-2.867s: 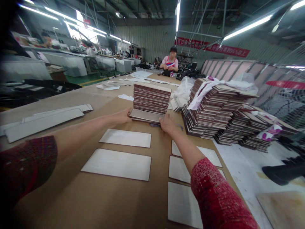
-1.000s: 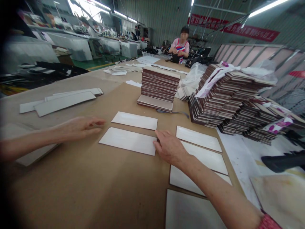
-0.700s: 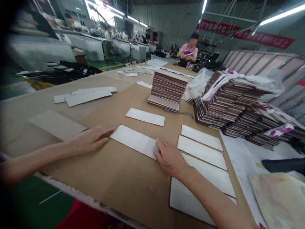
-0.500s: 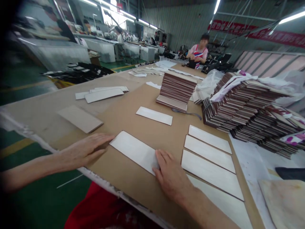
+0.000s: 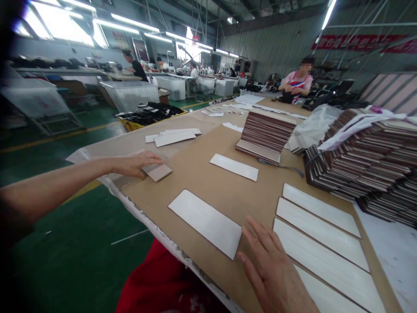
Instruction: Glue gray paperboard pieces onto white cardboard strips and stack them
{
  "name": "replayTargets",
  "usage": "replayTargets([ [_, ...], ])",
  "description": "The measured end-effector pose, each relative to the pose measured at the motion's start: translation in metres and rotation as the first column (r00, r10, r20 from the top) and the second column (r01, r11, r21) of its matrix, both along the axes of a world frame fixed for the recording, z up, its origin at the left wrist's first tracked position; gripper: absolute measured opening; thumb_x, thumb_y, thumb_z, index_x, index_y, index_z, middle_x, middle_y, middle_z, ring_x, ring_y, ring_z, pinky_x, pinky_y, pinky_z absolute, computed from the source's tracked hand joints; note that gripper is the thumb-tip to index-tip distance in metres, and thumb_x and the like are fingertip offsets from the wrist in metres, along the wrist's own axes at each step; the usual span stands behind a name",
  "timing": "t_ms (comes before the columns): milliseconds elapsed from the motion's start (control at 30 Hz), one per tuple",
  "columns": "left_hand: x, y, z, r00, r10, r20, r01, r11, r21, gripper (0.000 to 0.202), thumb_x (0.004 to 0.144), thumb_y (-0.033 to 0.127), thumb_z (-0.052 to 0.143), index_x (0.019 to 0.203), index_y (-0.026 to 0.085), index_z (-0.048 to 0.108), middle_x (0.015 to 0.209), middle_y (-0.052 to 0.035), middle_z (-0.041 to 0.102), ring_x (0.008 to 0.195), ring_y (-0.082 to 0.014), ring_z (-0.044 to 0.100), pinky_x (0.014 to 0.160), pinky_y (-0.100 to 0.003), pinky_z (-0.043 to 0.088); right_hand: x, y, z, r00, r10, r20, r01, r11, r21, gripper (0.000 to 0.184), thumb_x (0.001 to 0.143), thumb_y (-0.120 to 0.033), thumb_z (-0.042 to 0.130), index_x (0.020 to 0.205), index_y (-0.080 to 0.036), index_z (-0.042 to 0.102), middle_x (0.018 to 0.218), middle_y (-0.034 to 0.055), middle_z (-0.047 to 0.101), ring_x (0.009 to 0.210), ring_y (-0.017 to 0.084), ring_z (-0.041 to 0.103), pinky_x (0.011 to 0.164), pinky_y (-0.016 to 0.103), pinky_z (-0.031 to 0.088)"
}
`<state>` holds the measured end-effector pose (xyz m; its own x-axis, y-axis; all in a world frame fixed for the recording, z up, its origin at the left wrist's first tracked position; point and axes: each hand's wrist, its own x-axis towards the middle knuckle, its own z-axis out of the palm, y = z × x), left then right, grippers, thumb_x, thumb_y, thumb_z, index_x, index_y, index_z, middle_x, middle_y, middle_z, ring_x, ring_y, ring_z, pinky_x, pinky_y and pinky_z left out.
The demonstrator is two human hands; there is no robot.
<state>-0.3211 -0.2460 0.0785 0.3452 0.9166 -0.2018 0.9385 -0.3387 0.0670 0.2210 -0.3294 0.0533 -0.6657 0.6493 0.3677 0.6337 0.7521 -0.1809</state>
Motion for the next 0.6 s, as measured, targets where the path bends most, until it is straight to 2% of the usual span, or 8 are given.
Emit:
replayTargets([
  [167,-0.006,0.021,-0.002,1.0,-0.021,-0.011,0.02,0.997,-0.072,0.08,0.063,0.023,0.069,0.141,0.021,0.054,0.144,-0.011,0.056,0.136,-0.0301,0.046,0.117,-0.042,0.03,0.005,-0.013,-0.002,0.999,0.003,0.045,-0.002,1.0,-0.022,0.046,0.097,-0.031,0.055,0.142,-0.031,0.056,0.154,0.0071,0.05,0.133,0.033,0.056,0.101,0.053,0.059],
  [267,-0.011,0.025,-0.001,1.0,-0.012,0.027,0.015,0.996,-0.093,0.08,0.061,0.023,0.071,0.14,0.02,0.057,0.142,-0.012,0.058,0.134,-0.0304,0.048,0.116,-0.041,0.033,0.01,-0.016,-0.006,0.998,-0.001,0.058,0.001,1.0,-0.013,0.045,0.098,-0.03,0.053,0.142,-0.03,0.056,0.155,0.0067,0.048,0.133,0.031,0.057,0.101,0.051,0.059],
  [367,-0.017,0.025,0.004,0.999,0.015,0.051,-0.009,0.993,-0.115,0.08,0.061,0.026,0.074,0.139,0.023,0.057,0.143,-0.0106,0.058,0.133,-0.0307,0.05,0.115,-0.042,0.034,0.011,-0.015,-0.011,0.998,0.006,0.062,-0.007,1.0,0.004,0.044,0.098,-0.03,0.052,0.141,-0.03,0.057,0.156,0.0069,0.047,0.132,0.031,0.058,0.099,0.049,0.06],
  [433,-0.018,0.023,0.013,0.998,0.039,0.046,-0.033,0.992,-0.118,0.079,0.061,0.028,0.075,0.138,0.025,0.058,0.142,-0.0093,0.059,0.131,-0.0305,0.052,0.113,-0.042,0.036,0.011,-0.013,-0.012,0.998,0.014,0.058,-0.015,1.0,0.015,0.044,0.097,-0.03,0.053,0.141,-0.029,0.058,0.156,0.0077,0.047,0.131,0.031,0.058,0.099,0.048,0.06],
  [500,-0.011,0.018,0.027,0.997,0.066,0.032,-0.064,0.996,-0.064,0.077,0.063,0.034,0.076,0.137,0.024,0.059,0.138,-0.0096,0.061,0.127,-0.0308,0.054,0.11,-0.04,0.039,0.007,-0.012,-0.009,0.999,0.025,0.048,-0.025,1.0,0.016,0.042,0.097,-0.03,0.054,0.138,-0.028,0.06,0.155,0.0086,0.049,0.131,0.031,0.058,0.099,0.049,0.06],
  [600,0.02,0.007,0.051,0.998,0.04,0.043,-0.044,0.994,0.096,0.075,0.07,0.048,0.074,0.137,0.02,0.058,0.127,-0.0115,0.062,0.118,-0.0318,0.057,0.103,-0.038,0.043,-0.009,-0.012,0.005,0.999,0.035,-0.014,-0.036,0.999,-0.013,0.036,0.098,-0.028,0.054,0.133,-0.027,0.063,0.151,0.0101,0.052,0.131,0.03,0.059,0.101,0.048,0.059],
])
